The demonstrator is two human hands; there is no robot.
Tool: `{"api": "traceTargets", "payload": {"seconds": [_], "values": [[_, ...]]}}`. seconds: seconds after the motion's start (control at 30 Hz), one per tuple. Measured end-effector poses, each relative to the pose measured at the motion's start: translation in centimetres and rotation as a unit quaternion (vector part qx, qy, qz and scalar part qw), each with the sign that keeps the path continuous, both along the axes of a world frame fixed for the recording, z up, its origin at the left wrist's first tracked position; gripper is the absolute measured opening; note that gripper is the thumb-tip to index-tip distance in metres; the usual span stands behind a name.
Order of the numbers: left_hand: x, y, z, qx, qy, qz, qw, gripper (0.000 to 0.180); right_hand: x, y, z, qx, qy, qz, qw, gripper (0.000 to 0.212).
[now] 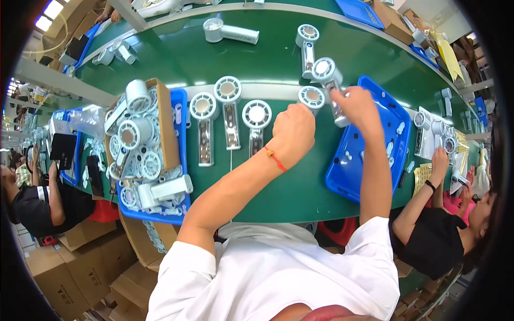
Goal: Assembling components for handheld fans on a factory production line.
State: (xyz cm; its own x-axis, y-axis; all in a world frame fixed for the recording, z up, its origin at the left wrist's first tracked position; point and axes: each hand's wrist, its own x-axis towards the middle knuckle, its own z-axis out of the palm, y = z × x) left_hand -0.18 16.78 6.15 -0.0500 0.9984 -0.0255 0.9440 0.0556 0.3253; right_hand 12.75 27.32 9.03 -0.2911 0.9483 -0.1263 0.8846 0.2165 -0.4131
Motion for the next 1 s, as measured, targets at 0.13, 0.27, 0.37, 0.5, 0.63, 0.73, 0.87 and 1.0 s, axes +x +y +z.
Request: {"api": "traceTargets", "payload": {"seconds": [0.13,0.27,0.37,0.5,0.63,0.73,0.87,1.0], "values": [[-0.9,-0.6,2.5,-0.05,0.033,-0.068,0.996,0.025,0.9,-5.0,-1.8,0.022,-0.068,-0.03,0.997,0.049],[-7.6,8.4,3.0,0.156,-0.004,0.083,0.984,0.047,1.6,-8.5,-0.8,0.061,-0.036,0.005,0.998,0.041],[-16.5,15.2,-2.2,0.046,-0.044,0.198,0.978,0.07,1.6,-11.1,1.9,0.104,0.214,0.102,0.966,0.021],[-14.7,18.4,-2.4,-0.051,-0.17,0.289,0.941,0.072,4.7,-15.9,-0.5,-0.03,0.328,0.216,0.919,0.01],[-13.7,17.8,-3.8,0.041,-0.267,0.329,0.905,0.049,4.1,-19.0,-5.0,-0.103,0.382,0.152,0.906,0.01],[-16.8,15.9,-3.6,0.147,-0.305,0.303,0.891,0.041,2.9,-20.1,-6.4,-0.037,0.365,0.149,0.918,0.012],[-15.5,9.4,3.6,0.263,-0.521,0.19,0.79,0.064,4.0,-20.3,-7.6,0.052,0.27,0.216,0.937,0.016],[-9.5,-2.2,8.5,0.307,-0.684,0.007,0.662,0.061,5.0,-20.5,-7.7,0.184,0.067,0.313,0.929,0.021]]}}
